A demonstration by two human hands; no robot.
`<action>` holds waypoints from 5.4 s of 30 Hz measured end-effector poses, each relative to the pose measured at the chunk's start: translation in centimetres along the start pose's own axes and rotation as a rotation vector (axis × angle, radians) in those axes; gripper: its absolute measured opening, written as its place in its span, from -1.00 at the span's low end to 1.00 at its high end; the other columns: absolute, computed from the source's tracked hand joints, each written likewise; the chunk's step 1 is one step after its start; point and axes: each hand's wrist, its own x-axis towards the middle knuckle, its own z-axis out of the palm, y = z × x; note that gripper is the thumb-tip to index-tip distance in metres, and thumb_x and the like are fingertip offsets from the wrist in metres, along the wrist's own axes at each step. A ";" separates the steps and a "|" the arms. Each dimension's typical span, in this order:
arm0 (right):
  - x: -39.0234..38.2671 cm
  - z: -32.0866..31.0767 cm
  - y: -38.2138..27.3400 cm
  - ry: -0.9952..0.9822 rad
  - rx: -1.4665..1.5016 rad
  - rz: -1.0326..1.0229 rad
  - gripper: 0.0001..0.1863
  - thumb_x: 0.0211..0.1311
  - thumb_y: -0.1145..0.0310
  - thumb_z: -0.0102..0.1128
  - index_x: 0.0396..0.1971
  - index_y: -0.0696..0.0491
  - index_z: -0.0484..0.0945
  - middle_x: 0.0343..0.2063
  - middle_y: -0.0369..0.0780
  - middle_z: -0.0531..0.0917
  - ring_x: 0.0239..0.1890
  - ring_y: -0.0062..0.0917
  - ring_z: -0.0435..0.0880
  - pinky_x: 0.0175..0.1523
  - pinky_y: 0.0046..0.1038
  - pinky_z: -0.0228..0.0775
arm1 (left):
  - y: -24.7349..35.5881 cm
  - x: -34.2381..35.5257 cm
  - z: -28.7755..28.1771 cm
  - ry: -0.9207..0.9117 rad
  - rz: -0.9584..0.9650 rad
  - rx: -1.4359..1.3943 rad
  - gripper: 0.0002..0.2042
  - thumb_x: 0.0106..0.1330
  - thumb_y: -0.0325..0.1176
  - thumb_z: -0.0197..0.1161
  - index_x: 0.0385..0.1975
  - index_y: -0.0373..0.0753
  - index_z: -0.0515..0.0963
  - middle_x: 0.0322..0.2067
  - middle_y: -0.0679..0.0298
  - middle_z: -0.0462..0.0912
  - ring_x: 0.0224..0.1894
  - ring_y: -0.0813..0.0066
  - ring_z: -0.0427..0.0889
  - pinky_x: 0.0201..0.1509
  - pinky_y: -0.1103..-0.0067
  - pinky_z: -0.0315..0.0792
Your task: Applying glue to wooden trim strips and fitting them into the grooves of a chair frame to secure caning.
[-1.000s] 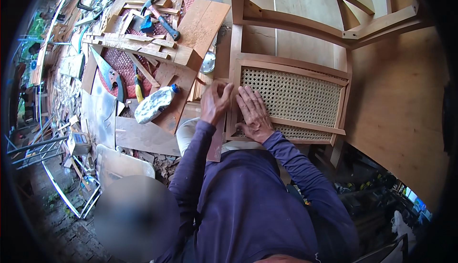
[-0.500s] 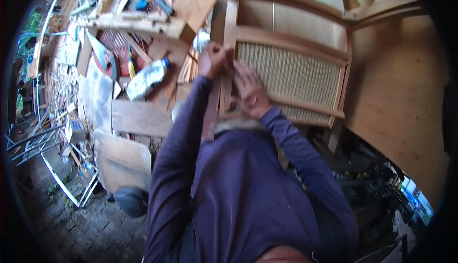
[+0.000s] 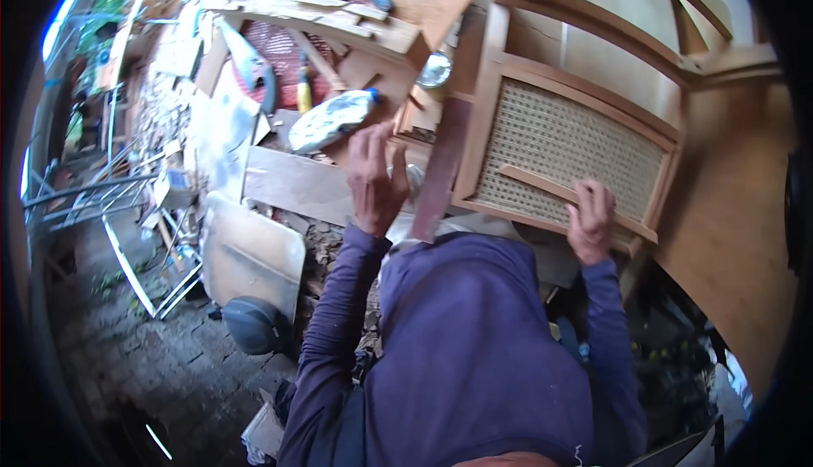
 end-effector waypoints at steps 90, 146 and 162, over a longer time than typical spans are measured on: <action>11.1 3.5 -18.7 -0.114 1.240 -0.079 -0.71 0.17 0.75 0.38 -0.11 0.22 0.61 -0.26 -0.10 0.69 -0.20 -0.28 0.77 -0.11 -0.31 0.65 | 14.0 18.3 -18.2 -0.538 0.606 0.196 -0.78 0.41 -0.23 0.43 -0.30 -0.20 0.55 -0.52 0.06 0.70 -0.53 0.01 0.70 -0.46 0.22 0.48; 13.1 2.4 -17.2 -0.169 1.142 -0.136 -0.70 0.26 0.82 0.29 -0.03 0.29 0.68 -0.21 -0.14 0.79 -0.11 -0.47 0.83 0.06 -0.44 0.71 | 13.1 15.4 -16.7 -0.532 0.650 0.299 -0.82 0.27 -0.41 0.47 -0.25 -0.29 0.60 -0.45 0.07 0.79 -0.47 0.08 0.78 -0.41 0.31 0.56; 13.3 1.8 -16.1 -0.125 1.053 -0.169 -0.72 0.25 0.72 0.42 -0.04 0.26 0.73 -0.24 -0.17 0.80 -0.15 -0.55 0.79 0.00 -0.49 0.68 | 12.0 14.1 -15.8 -0.549 0.582 0.289 -0.79 0.36 -0.26 0.46 -0.25 -0.23 0.60 -0.56 0.08 0.67 -0.52 0.07 0.70 -0.44 0.23 0.47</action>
